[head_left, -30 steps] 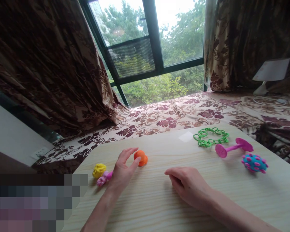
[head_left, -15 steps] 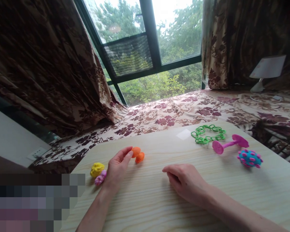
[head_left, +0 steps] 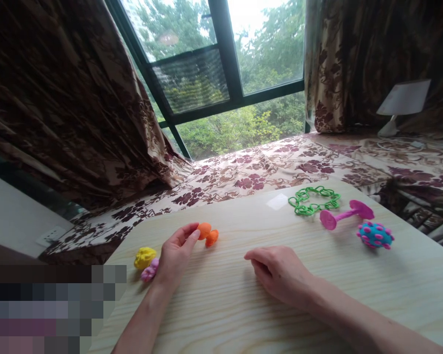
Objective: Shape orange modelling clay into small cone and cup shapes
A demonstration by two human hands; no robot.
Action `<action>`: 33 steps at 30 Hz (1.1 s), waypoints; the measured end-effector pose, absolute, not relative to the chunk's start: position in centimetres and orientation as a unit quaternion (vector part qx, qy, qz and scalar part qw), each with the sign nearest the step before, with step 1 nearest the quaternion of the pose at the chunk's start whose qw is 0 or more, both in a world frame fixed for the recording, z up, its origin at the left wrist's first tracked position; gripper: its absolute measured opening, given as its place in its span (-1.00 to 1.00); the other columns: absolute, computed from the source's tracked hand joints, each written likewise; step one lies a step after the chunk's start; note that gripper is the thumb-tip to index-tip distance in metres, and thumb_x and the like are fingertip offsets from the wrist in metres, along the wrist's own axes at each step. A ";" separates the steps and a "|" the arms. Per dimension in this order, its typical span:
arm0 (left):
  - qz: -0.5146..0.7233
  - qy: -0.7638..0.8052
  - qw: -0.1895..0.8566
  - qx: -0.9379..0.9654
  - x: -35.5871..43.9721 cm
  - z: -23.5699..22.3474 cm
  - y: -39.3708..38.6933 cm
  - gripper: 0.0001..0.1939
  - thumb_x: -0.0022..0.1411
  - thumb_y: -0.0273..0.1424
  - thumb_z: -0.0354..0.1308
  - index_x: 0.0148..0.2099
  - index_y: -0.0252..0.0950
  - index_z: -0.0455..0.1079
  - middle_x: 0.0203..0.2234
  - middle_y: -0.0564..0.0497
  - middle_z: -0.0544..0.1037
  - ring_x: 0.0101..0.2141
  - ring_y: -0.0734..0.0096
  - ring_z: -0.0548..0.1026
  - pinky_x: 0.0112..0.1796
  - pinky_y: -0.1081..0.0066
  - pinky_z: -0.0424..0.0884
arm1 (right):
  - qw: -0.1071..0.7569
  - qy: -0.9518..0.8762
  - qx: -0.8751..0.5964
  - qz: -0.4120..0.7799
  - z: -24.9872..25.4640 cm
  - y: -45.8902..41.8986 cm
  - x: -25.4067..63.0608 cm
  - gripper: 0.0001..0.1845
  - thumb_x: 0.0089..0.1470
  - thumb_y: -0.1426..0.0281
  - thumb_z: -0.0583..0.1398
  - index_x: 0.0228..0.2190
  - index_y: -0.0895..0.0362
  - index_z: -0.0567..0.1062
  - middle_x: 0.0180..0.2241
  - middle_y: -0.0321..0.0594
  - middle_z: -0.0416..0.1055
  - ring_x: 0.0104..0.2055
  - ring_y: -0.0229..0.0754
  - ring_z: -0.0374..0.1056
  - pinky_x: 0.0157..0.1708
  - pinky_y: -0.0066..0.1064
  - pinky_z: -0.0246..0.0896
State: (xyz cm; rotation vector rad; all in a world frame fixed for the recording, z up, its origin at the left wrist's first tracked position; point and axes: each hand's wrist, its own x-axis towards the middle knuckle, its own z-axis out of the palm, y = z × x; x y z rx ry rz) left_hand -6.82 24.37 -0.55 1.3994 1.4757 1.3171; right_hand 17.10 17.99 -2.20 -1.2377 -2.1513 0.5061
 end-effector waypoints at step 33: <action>0.476 0.550 0.322 0.606 -5.8 -0.8 24.4 -0.50 -0.04 -0.22 0.17 -0.02 -0.25 0.30 -0.16 -0.07 0.47 -0.20 0.26 0.43 -0.14 0.23 0.31 | 0.303 -0.877 -0.366 0.071 -0.5 19.9 14.7 -0.64 -0.05 0.57 0.04 -0.15 0.13 0.32 -0.09 -0.15 0.27 -0.09 -0.15 0.16 -0.13 -0.34 0.05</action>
